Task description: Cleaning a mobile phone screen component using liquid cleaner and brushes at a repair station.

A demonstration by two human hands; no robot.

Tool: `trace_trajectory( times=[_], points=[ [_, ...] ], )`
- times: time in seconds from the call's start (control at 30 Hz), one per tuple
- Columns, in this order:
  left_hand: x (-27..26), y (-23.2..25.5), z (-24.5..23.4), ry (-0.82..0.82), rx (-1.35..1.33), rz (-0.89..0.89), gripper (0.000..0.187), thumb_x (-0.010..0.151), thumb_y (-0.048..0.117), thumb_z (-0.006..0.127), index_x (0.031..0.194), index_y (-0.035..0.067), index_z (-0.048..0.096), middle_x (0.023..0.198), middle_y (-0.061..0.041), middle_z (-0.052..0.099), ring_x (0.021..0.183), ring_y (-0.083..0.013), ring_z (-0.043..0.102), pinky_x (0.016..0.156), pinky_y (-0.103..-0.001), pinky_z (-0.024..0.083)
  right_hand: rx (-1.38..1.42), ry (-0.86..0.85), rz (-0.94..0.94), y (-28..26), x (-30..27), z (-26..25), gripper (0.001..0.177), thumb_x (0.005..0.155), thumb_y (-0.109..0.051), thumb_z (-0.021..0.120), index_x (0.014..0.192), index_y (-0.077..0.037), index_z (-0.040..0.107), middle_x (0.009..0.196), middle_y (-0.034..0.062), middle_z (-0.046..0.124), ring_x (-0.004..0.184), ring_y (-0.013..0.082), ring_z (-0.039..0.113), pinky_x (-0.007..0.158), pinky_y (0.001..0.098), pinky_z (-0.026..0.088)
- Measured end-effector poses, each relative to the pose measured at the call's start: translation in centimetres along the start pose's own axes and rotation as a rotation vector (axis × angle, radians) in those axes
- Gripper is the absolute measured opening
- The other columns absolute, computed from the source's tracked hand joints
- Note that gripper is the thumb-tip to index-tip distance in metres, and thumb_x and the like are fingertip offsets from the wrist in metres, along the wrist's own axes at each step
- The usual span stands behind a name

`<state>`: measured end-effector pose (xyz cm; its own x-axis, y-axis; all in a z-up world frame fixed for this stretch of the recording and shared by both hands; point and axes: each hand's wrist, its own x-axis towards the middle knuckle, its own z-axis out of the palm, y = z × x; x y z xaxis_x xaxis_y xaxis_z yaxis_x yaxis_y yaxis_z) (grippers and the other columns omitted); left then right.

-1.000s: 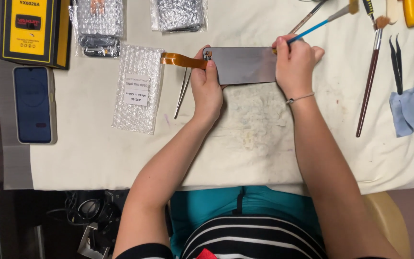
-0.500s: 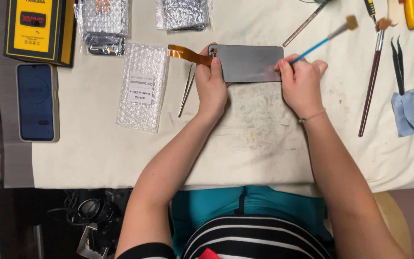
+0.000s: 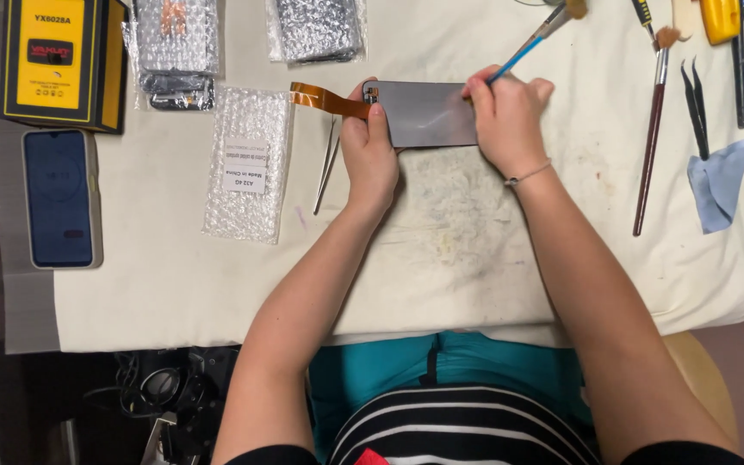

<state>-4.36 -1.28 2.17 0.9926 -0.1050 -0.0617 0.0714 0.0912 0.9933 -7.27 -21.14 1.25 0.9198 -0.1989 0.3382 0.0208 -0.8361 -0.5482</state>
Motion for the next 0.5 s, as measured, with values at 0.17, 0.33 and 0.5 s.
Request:
trace_trajectory(
  times=[0.17,0.33,0.5],
  points=[
    [0.1,-0.7,-0.2,-0.002,0.003,0.035,0.045,0.114,0.012,0.039,0.153,-0.008,0.031,0.142,-0.024,0.051,0.14,-0.0247,0.045,0.122,-0.046,0.031,0.061,-0.071,-0.124,-5.6,-2.5,1.7,0.024,0.112,-0.027,0.056,0.091,-0.022,0.068,0.093,-0.0074,0.075,0.093,0.0159,0.069,0.095,0.0372,0.027],
    [0.3,-1.2,-0.3,0.012,-0.032,-0.012,0.045,0.113,0.015,0.041,0.153,-0.004,0.035,0.131,-0.014,0.062,0.122,-0.0156,0.06,0.112,-0.041,0.047,-0.055,-0.049,-0.091,-1.4,-4.8,-0.7,0.022,0.114,-0.026,0.057,0.096,-0.02,0.068,0.093,-0.0049,0.074,0.093,0.017,0.069,0.096,0.0388,0.026],
    [-0.5,0.9,0.3,0.036,-0.058,-0.052,0.05,0.113,0.017,0.041,0.154,-0.007,0.03,0.122,-0.013,0.064,0.115,-0.0136,0.061,0.109,-0.041,0.05,-0.181,0.001,-0.074,1.0,-5.1,-1.2,0.026,0.115,-0.025,0.061,0.091,-0.021,0.068,0.096,-0.0042,0.074,0.092,0.0191,0.069,0.094,0.039,0.026]
  ],
)
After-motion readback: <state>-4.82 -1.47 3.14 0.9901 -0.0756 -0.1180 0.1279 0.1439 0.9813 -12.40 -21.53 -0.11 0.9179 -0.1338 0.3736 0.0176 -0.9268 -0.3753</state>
